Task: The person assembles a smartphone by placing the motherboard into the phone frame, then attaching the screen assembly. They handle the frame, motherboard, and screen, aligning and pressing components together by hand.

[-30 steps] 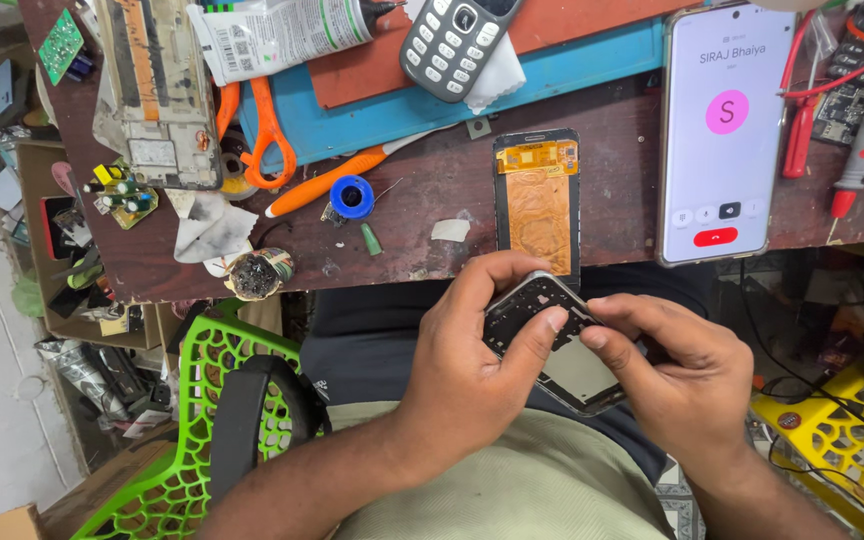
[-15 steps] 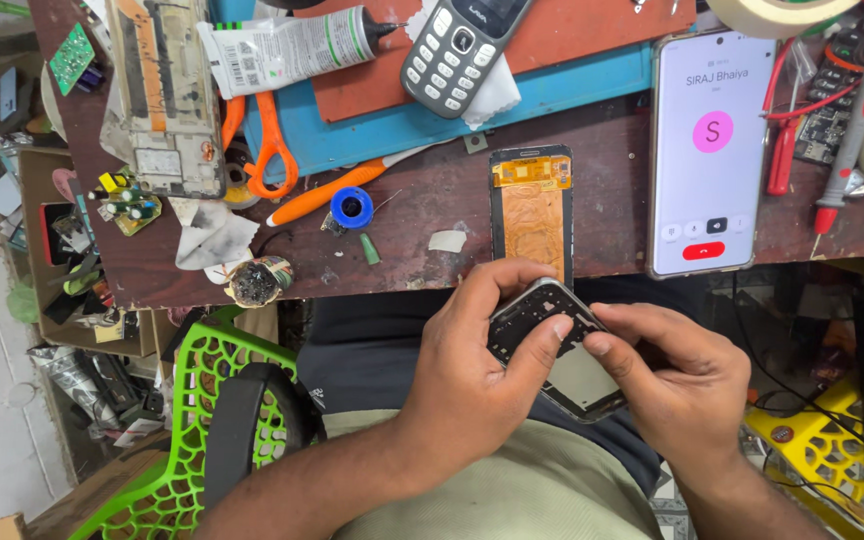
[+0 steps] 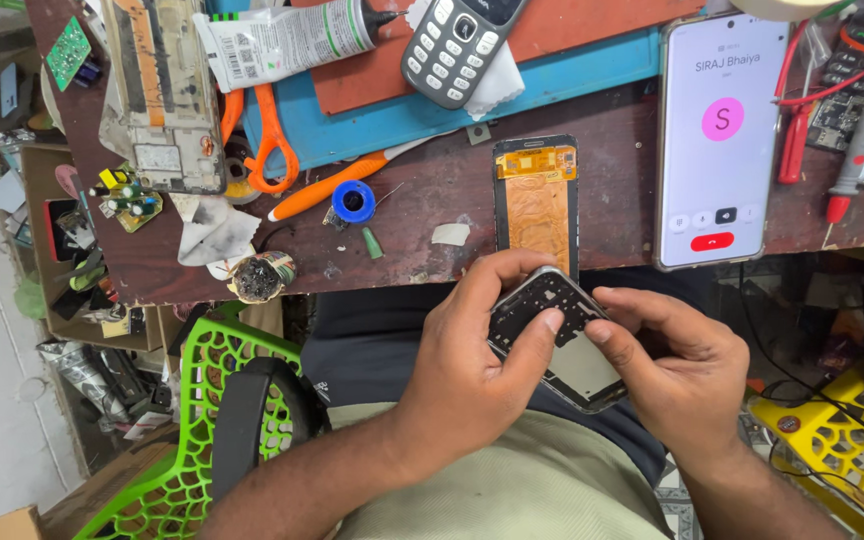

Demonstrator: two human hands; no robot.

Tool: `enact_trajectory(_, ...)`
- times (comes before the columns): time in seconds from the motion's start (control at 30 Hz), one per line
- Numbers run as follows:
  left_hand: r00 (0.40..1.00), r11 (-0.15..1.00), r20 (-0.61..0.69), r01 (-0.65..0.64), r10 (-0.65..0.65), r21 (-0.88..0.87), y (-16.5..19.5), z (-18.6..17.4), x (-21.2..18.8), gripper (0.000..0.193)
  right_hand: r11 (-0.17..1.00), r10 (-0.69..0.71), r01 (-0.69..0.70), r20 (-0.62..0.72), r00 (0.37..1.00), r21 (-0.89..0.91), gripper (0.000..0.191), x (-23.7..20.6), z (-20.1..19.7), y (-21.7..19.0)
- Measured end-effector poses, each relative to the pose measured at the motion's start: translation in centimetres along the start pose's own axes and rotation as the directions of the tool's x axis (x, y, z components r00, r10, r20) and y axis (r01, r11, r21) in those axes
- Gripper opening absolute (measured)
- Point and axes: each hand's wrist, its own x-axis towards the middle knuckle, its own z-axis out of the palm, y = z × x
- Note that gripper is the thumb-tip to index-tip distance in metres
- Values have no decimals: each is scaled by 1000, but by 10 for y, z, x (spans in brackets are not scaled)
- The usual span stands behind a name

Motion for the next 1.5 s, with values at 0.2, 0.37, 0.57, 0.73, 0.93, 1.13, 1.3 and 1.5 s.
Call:
enact_trajectory(0.2, 999, 1000, 25, 20, -21, 22, 0, -2, -1, 38, 999, 16, -16, 8, 1000, 31, 22, 2, 1, -1)
enact_trajectory(0.37, 999, 998, 24, -23, 22, 51, -5, 0, -3, 37, 1000, 6, -6, -19, 1000, -5, 22, -1, 0, -2)
enact_trajectory(0.57, 999, 999, 36, -33, 32, 16, -9, 1, -8, 39, 999, -49, 49, -19, 999, 9, 17, -3, -3, -3)
enact_trajectory(0.73, 999, 1000, 31, -11, 11, -7, -9, -1, -9, 38, 995, -95, 95, 17, 995, -22, 17, -3, -4, 0)
enact_trajectory(0.93, 997, 999, 68, -32, 33, -19, -8, 0, -9, 39, 997, -67, 69, -64, 996, 39, 20, -7, -4, 2)
enact_trajectory(1.13, 997, 998, 62, -54, 52, 19, -5, 3, -9, 39, 993, -121, 122, -26, 992, 11, 14, -5, -10, 2)
enact_trajectory(1.3, 996, 1000, 80, -29, 29, 7, -4, 2, -10, 38, 994, -105, 104, -19, 994, -8, 18, -4, -11, 3)
enact_trajectory(1.5, 994, 999, 98, -42, 42, -6, -4, -3, -14, 39, 991, -133, 133, 18, 991, -3, 22, -5, -10, 5)
